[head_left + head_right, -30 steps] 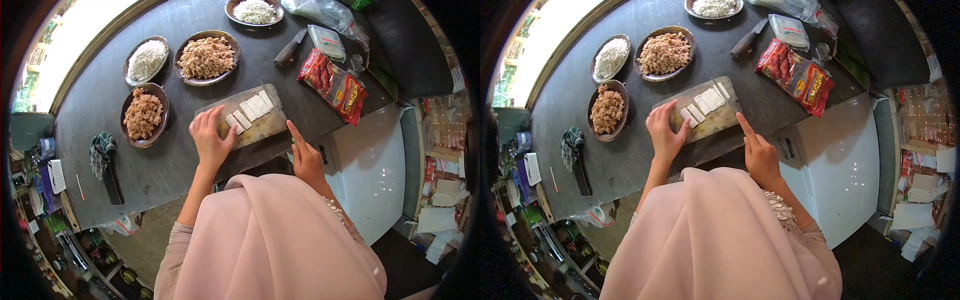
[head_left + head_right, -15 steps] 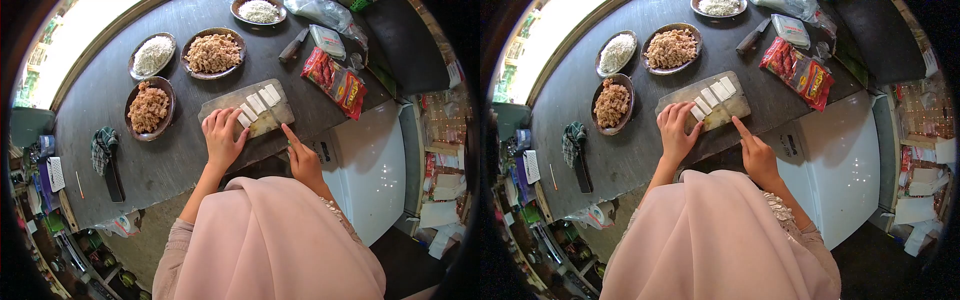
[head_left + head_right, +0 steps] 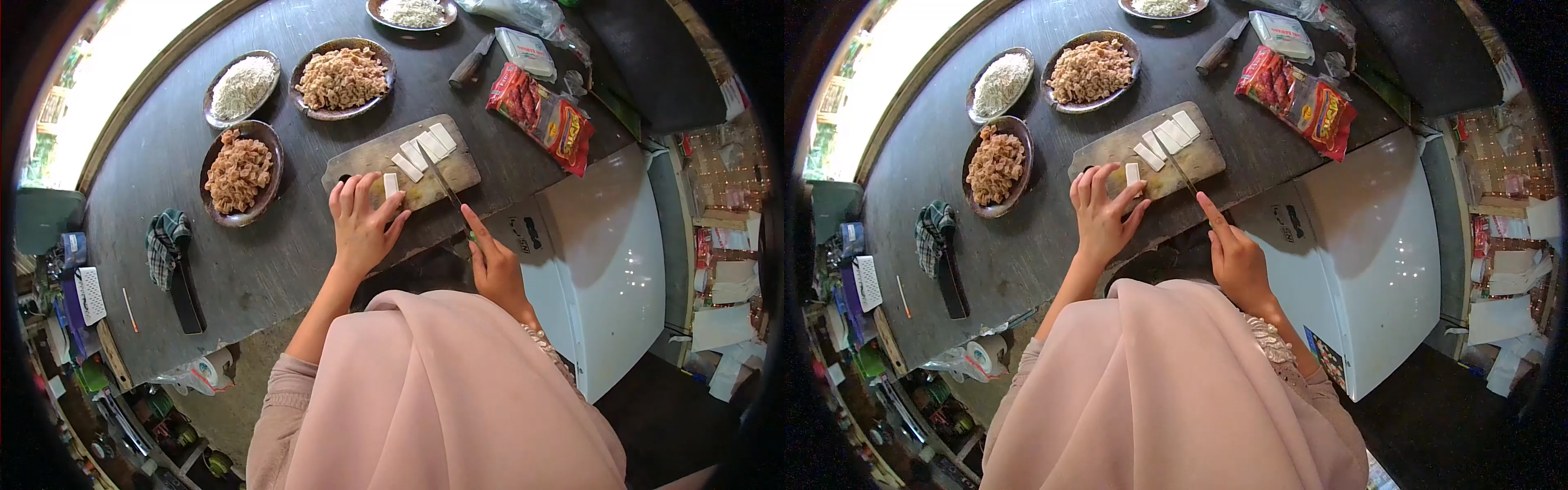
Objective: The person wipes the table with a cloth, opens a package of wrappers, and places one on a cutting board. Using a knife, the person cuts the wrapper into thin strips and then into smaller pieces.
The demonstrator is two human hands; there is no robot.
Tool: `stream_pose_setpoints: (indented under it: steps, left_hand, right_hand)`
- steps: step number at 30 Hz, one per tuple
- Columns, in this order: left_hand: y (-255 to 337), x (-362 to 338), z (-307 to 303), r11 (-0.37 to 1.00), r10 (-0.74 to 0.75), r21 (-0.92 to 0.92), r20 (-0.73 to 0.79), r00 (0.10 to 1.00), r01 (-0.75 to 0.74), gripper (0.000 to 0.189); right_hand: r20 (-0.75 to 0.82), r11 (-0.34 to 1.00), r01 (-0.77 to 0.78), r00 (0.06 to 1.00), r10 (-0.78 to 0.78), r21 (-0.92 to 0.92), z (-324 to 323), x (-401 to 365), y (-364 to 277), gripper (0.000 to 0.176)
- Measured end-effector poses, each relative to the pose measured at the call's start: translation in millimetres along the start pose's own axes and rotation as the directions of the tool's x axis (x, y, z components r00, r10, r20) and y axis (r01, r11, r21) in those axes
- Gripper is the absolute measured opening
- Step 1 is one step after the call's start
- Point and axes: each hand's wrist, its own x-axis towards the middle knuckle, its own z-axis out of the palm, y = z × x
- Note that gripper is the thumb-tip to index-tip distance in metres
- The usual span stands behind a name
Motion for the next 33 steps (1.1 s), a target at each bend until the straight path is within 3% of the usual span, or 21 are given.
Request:
stream_pose_setpoints:
  steps: [5, 7, 11, 16, 24, 30, 33]
  left_hand:
    - [-6.7, -14.3, -5.6, 1.0, 0.005, 0.018, -0.017, 1.0, -0.004, 0.027]
    - [-2.4, -18.3, -2.2, 0.99, -0.14, -0.015, -0.083, 0.987, 0.139, 0.041]
    - [7.7, -17.3, 3.3, 0.963, -0.268, -0.074, -0.131, 0.955, 0.26, 0.056]
    - [4.2, -8.0, 7.4, 0.955, -0.297, -0.076, -0.158, 0.942, 0.288, 0.056]
    - [3.4, -2.9, 6.9, 0.957, -0.289, -0.074, -0.15, 0.946, 0.281, 0.054]
    - [6.3, 0.2, 12.6, 0.964, -0.265, -0.031, -0.182, 0.947, 0.264, 0.042]
    - [3.9, -0.7, 12.4, 0.949, -0.313, -0.093, -0.196, 0.929, 0.3, 0.036]
  right_hand:
    - [0.022, 1.0, -0.003, 1.0, 0.003, 0.003, 1.8, -1.5, -3.8, 0.065]
    - [0.072, 1.0, -0.007, 0.997, 0.008, -0.005, 2.2, 1.1, -4.2, 0.065]
    - [0.185, 0.995, 0.058, 0.982, -0.044, -0.075, 4.5, 12.6, -1.8, 0.065]
    - [0.227, 0.957, 0.063, 0.974, 0.003, -0.282, 11.6, 29.7, 0.4, 0.066]
    - [0.23, 0.965, 0.101, 0.972, -0.044, -0.244, 13.5, 27.0, 6.6, 0.068]
    - [0.207, 0.967, 0.131, 0.975, -0.085, -0.22, 11.2, 31.6, 10.9, 0.067]
    - [0.218, 0.965, 0.134, 0.972, -0.084, -0.225, 8.0, 35.0, 9.9, 0.066]
